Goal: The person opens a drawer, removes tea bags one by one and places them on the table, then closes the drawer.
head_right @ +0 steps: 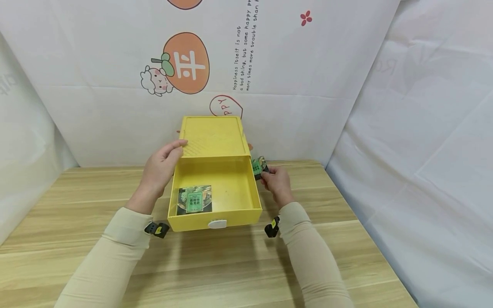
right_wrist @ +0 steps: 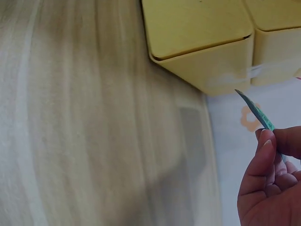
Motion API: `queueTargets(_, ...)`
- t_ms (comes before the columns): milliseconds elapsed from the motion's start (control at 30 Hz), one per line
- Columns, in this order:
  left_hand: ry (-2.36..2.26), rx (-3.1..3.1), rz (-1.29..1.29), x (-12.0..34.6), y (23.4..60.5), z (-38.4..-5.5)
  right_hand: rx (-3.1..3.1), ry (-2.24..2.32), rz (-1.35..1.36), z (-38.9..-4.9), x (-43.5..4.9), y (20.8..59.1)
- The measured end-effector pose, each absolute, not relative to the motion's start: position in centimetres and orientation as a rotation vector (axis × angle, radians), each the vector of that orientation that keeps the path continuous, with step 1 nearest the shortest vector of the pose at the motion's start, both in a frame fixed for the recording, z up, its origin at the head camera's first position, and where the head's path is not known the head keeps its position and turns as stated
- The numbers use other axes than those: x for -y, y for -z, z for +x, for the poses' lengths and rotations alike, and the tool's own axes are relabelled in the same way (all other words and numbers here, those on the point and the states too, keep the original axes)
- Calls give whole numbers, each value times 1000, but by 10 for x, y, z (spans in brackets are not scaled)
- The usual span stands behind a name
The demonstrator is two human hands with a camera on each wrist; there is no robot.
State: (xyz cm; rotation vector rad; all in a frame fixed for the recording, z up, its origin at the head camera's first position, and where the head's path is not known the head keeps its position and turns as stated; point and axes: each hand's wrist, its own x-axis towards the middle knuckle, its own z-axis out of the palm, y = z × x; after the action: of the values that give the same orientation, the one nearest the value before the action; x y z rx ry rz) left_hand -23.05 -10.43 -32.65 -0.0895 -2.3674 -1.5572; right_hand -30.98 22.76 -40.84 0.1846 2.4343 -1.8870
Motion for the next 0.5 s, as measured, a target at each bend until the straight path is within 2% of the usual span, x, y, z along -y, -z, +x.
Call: queueTargets(500,1564,2372,-75,104,325,-230,-2679,1627,258,-310,-229,430)
